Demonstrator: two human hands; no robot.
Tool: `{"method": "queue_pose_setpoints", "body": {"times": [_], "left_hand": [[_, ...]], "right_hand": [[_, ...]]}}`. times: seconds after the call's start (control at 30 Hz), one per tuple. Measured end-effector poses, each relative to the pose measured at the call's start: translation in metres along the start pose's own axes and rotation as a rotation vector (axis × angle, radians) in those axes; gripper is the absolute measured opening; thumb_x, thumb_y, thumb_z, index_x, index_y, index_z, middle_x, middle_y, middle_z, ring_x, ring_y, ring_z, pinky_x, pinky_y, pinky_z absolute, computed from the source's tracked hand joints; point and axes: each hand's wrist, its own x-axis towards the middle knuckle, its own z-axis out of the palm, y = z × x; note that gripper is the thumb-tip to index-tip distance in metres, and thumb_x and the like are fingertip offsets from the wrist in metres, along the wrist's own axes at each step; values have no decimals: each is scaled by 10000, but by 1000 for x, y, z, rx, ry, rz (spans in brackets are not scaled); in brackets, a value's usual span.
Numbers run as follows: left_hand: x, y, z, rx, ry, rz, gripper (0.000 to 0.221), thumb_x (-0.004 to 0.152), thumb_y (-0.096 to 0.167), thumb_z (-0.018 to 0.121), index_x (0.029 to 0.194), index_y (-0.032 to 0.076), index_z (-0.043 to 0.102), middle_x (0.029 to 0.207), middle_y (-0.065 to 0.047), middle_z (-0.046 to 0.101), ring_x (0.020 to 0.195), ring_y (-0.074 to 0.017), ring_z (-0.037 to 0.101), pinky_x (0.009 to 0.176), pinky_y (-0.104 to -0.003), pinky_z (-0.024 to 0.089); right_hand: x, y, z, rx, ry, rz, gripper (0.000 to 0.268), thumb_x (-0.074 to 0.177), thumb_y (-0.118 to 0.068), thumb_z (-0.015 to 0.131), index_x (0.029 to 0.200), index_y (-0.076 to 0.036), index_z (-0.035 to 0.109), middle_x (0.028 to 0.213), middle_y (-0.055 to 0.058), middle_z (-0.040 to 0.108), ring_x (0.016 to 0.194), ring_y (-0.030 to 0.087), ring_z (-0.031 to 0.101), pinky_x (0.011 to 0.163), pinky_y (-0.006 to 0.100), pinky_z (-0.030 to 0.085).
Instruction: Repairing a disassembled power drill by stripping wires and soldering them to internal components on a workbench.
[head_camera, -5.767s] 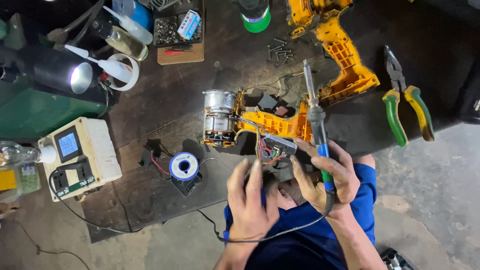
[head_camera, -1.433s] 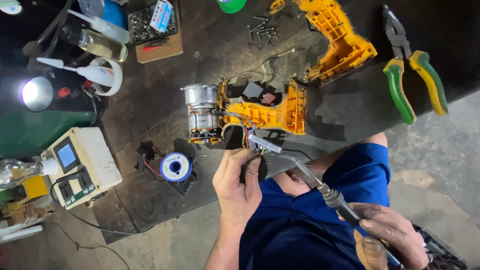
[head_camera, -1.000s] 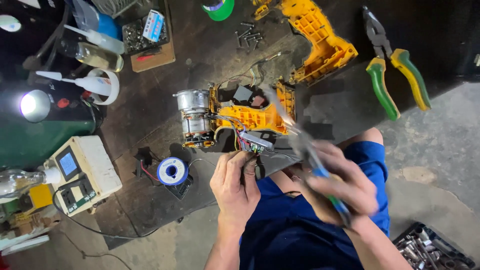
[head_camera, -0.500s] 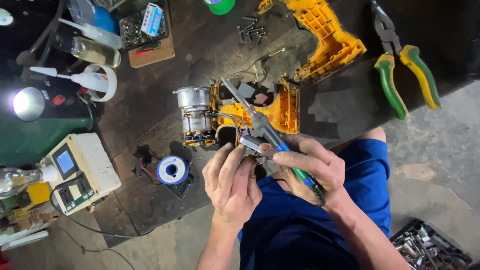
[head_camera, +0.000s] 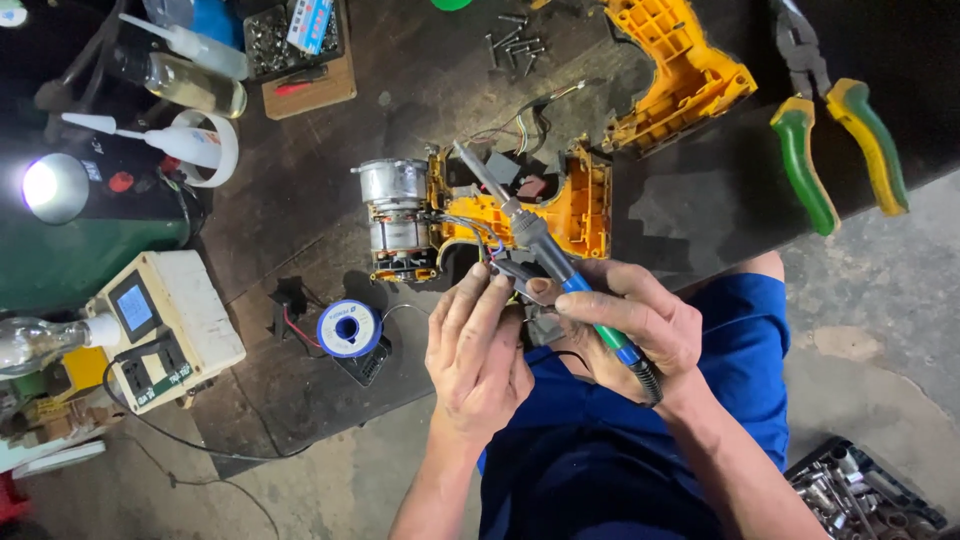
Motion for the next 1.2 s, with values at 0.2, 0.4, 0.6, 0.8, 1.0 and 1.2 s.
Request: {"method": "queue_pose_setpoints", "body": {"times": [0.2, 0.4, 0.6, 0.8, 1.0, 1.2], "left_hand": [[5, 5, 3, -22, 19, -51, 268, 981, 59, 529, 849, -38, 741, 1134, -198, 739, 1040, -446, 753, 844, -516, 639], [-1, 3, 3, -16, 25, -60, 239, 960, 45, 557, 842, -35, 748, 1094, -203, 758, 1007, -442, 763, 830, -516, 643], [-7, 2, 6, -34, 54, -62, 185, 945, 30, 604, 861, -55, 745, 1090, -199, 758, 996, -455, 761, 834, -518, 644], [-19, 5, -6, 12, -166, -122, 168, 1037, 39, 587, 1113, -36, 717, 1297, -153, 646, 1239, -424, 670, 1005, -504, 628], [-21, 4, -6, 28, -162, -84, 218, 1068, 91, 562, 1152, -48, 708, 1302, -154, 632, 1235, -430, 663, 991, -494, 644], [-20, 4, -4, 57, -160, -47, 236, 1069, 87, 552, 1147, -77, 701, 1275, -172, 624, 1203, -461, 662, 987, -501, 663]], "right_hand": [[7, -11, 1, -7, -3, 31, 237, 808, 36, 835, 958, -144, 800, 979, 139, 726, 753, 314, 764, 680, 401, 635], [10, -17, 3, 39, 57, 36, 238, 794, 53, 854, 938, -122, 781, 949, 153, 728, 699, 286, 749, 653, 380, 628], [8, -17, -24, 348, -26, -180, 355, 779, 160, 690, 1058, -57, 654, 895, 269, 699, 684, 365, 723, 675, 494, 650], [-52, 3, -51, 225, 218, -205, 161, 964, -89, 653, 1103, -93, 572, 1150, 217, 646, 887, 433, 790, 830, 453, 681], [-107, 11, -101, 227, 105, -61, 299, 1047, -308, 597, 1208, -60, 547, 1378, 200, 569, 1144, 496, 730, 814, 392, 784], [-117, -8, -110, 21, 109, -46, 85, 968, -212, 549, 933, -146, 588, 917, 160, 656, 816, 325, 791, 842, 486, 646]]}}
